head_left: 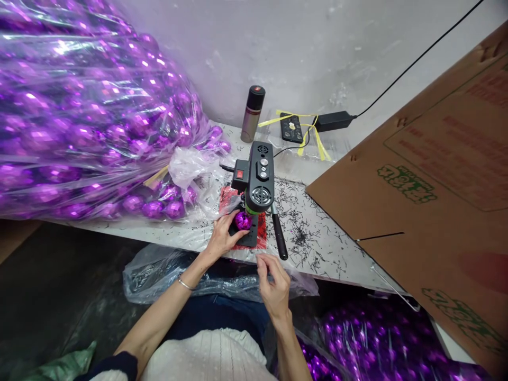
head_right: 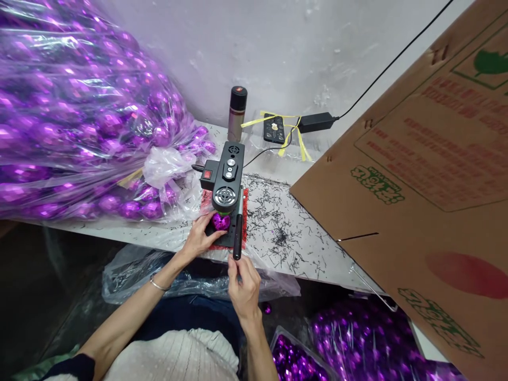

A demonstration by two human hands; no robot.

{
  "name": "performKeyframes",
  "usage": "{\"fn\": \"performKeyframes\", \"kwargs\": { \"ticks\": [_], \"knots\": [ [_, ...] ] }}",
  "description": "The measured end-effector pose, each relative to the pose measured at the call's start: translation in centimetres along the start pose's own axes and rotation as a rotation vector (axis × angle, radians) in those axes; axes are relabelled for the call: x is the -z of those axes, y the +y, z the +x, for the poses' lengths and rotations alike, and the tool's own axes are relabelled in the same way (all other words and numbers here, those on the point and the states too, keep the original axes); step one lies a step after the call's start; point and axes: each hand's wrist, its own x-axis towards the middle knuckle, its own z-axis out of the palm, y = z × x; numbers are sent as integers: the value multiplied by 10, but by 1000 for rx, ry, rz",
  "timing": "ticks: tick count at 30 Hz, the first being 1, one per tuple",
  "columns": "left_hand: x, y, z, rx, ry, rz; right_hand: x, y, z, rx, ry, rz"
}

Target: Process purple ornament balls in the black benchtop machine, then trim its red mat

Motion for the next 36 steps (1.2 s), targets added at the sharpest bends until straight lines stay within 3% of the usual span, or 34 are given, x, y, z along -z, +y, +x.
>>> {"fn": "performKeyframes", "kwargs": {
  "ticks": [9,14,18,27,36],
  "knots": [
    [-1,3,3,19,3,-53,27,-15,54,204,270,-28],
    [-1,3,3,-3,-11,-46,24,-24,76,413,253,-28],
    [-1,-1,2,-47,-32,-2,12,-31,88,435,162,10],
    [-1,-16,3,-188,-52,183,-12,-18,82,462,247,-13],
    [-1,-40,5,-491,-24,510,-29,-3,72,490,310,4]
  ]
}}
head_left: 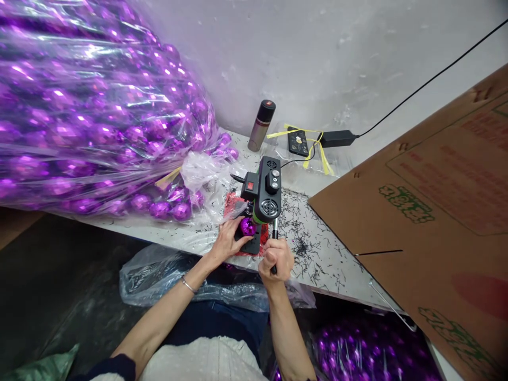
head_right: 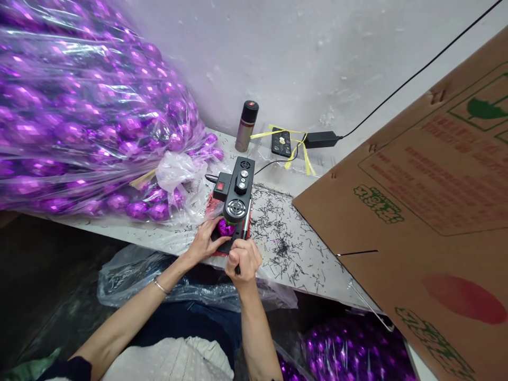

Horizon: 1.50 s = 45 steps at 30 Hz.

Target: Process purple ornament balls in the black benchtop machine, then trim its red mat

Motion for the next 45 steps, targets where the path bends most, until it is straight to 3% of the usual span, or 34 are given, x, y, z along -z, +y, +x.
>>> {"fn": "performKeyframes", "kwargs": {
  "ticks": [20,45],
  "knots": [
    [1,-1,0,-72,17,27,-5,5,-15,-32,50,-2],
    [-1,0,0,-48,17,18,-7,9,-24,-7,63,-46]
  ]
}}
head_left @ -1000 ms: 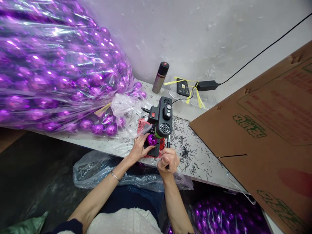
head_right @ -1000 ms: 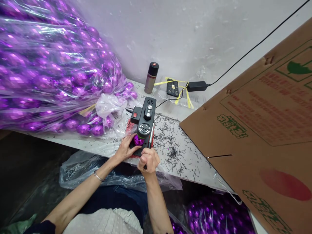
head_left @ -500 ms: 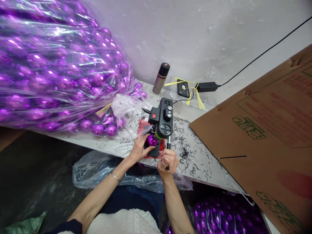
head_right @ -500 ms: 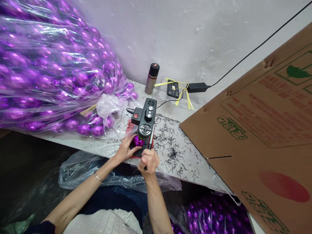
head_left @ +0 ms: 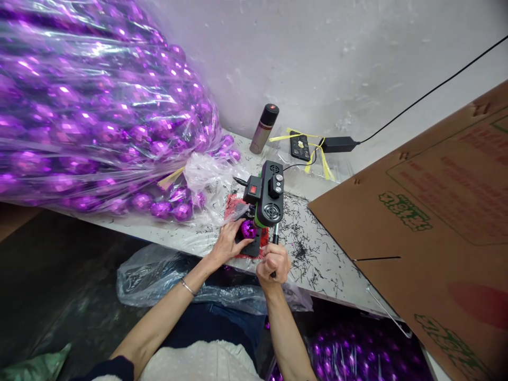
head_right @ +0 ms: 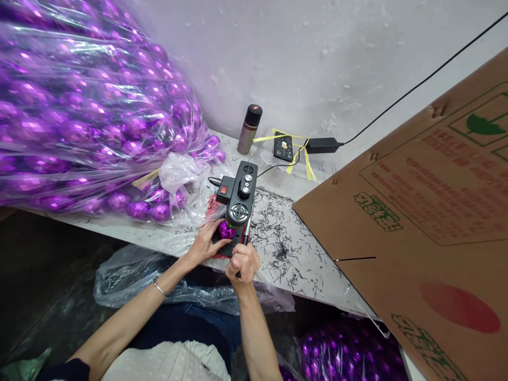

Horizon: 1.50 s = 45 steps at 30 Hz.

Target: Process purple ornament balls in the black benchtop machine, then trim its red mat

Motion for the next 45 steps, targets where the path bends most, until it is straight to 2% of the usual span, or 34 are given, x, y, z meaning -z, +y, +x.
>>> {"fn": "performKeyframes", "kwargs": {
  "ticks": [6,27,36,45],
  "knots": [
    [-1,1,0,28,2,-5,0,3,-3,11,-8,-5],
    [0,3,1,1,8,-19,-3,17,-18,111,-32,1],
    [-1,1,-1,6,5,-26,1,25,-22,183,-132,-29],
    [-3,0,-2,29,-8,-26,1,37,-26,270,-169,-41]
  ]
}}
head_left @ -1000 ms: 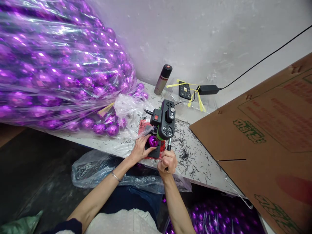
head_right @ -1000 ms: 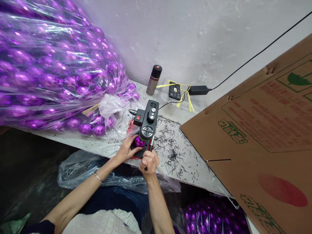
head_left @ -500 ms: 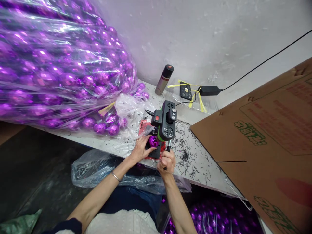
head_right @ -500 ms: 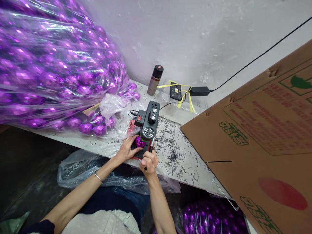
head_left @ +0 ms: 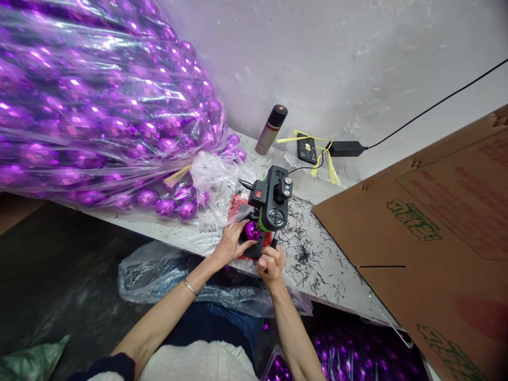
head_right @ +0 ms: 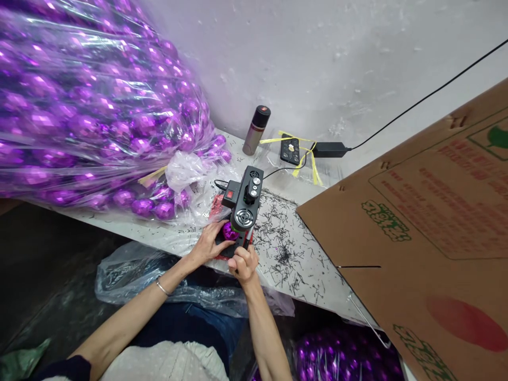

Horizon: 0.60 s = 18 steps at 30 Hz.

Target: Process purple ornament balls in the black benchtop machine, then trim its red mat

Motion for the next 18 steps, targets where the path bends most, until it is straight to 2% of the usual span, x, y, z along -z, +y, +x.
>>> {"fn": "performKeyframes", "kwargs": {
  "ticks": [12,18],
  "knots": [
    [-2,0,0,10,1,-8,-5,3,7,49,-5,-4],
    [1,2,1,-9,4,-11,11,-6,27,-9,-13,34]
  ]
}}
